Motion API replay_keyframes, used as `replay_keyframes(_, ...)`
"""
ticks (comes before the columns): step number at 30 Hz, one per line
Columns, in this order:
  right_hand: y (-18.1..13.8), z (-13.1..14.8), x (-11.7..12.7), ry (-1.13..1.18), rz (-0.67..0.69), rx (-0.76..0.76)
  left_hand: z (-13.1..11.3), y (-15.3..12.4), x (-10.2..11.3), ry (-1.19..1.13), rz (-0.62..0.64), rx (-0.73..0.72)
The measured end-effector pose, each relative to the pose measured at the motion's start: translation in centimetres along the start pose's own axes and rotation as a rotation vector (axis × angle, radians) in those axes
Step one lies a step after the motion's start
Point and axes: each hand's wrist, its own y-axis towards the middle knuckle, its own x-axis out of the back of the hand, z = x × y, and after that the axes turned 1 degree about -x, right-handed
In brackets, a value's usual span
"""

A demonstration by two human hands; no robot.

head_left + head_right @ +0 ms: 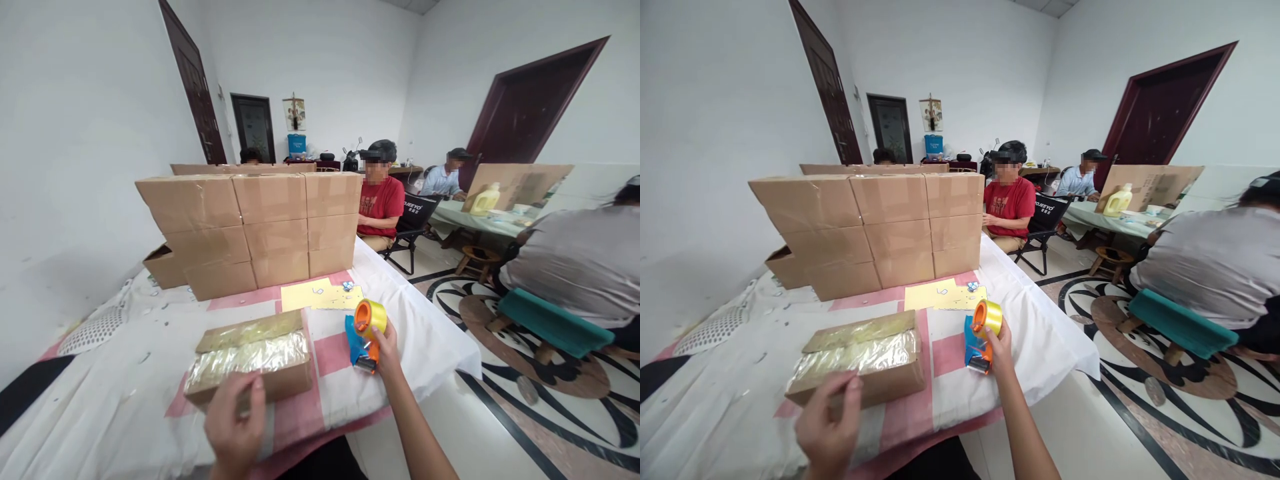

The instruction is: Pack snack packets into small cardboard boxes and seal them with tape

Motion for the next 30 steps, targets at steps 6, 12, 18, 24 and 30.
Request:
replay_keyframes(6,-0.5,-0.6,0.5,-0.076,-0.007,-0.006,-5.7,-3.5,-8.8,-0.326,0.57,0.175)
replay_keyframes(12,-0.7,-0.6,0.6,-0.102,0.025,-0.027,-6.5,-1.7,-14.7,-0.364,0.866,0.352)
replay_keyframes(18,-0.7,-0.5,0.4,-0.127,-0.024,0.006,-5.1,-3.1,-16.1,-0.485,0.777,0.389)
replay_keyframes(24,-0.9,-0.8,0.4,-0.145,0.05,-0.04,-5.1,-3.7,-16.7,-0.539,0.77,0.41)
replay_keyframes(30,-0.8,-1.7,1.0,-0.173,-0.025,-0.009,-5.6,-4.0,-17.2,-0.615,0.686,0.457)
